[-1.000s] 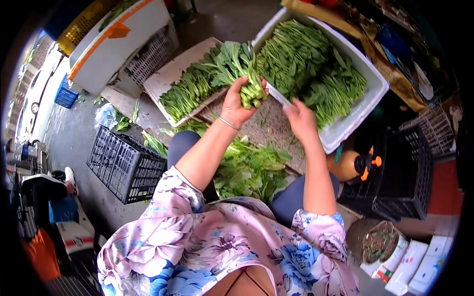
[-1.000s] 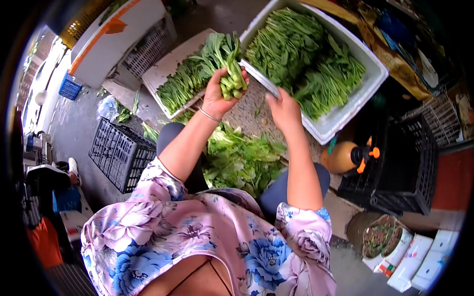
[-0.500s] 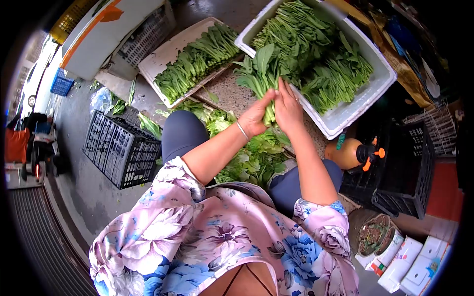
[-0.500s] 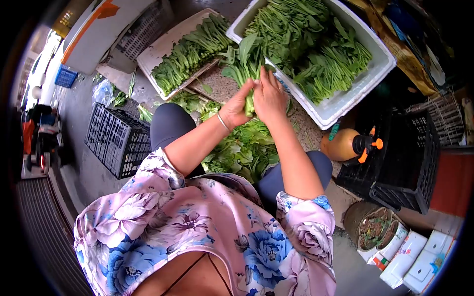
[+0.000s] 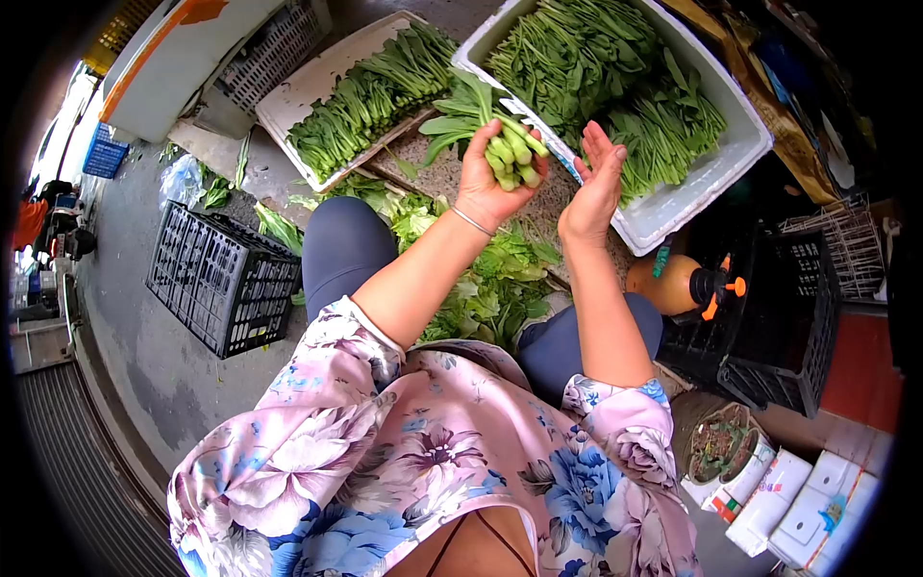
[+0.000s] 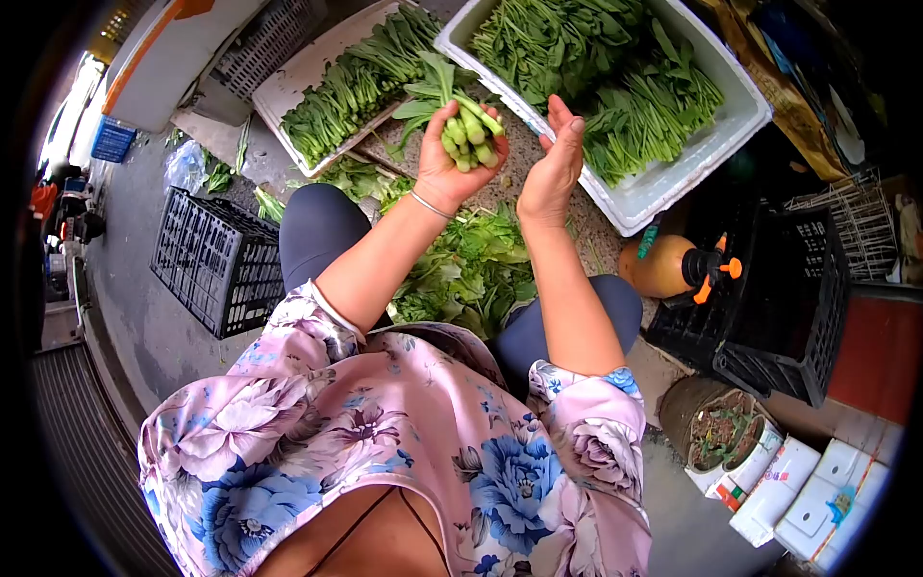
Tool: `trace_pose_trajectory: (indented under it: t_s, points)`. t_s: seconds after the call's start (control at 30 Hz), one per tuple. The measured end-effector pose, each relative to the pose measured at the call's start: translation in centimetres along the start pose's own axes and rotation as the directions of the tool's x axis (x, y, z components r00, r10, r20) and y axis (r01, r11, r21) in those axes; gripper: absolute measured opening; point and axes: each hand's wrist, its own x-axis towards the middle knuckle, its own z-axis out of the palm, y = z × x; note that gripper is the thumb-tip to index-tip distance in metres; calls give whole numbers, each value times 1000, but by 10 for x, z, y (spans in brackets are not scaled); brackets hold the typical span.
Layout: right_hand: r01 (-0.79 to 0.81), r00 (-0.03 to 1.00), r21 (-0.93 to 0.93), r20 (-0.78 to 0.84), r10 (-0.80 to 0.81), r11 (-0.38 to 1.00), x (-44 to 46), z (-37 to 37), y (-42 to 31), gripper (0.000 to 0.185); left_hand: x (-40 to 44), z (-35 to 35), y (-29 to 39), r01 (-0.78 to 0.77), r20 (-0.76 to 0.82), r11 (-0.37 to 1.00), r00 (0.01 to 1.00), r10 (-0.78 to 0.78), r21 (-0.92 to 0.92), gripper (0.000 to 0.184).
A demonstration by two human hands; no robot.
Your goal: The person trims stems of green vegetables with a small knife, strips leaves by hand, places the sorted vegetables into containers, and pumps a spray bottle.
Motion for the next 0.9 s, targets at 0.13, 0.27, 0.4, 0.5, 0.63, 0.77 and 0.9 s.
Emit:
trace_pose_trajectory:
  t_s: [0.13,0.27,0.4,0.5,0.63,0.77,0.9]
  points:
    - [11,998,-10,-61,-11,1000,-4,2,2,65,3,-1,2,1,26,998,1000,1,-62,32]
    - [23,993,10,-112,-22,1000,-5,4,3,63,6,0,-1,-6,-7,998,1000,6,-63,35]
    - [66,985,11,-163,-64,998,-9,6,-1,61,7,-3,-8,-10,-31,1000,999,10,-11,36]
    - [106,979,-101,-161,-122,989,-12,13,1,59,15,-13,-18,-8,12,994,1000,7,111,37]
    - [23,999,-130,-38,-28,991,-6,12,23,51,16,-12,-37,9,87,995,996,-17,95,29]
    - [14,999,-240,-31,-22,971,-16,11,28,54,23,-23,-36,-11,20,998,1000,10,67,32]
    - [61,993,-547,-52,-107,835,-10,6,24,60,27,-41,-50,-32,80,999,996,30,12,31]
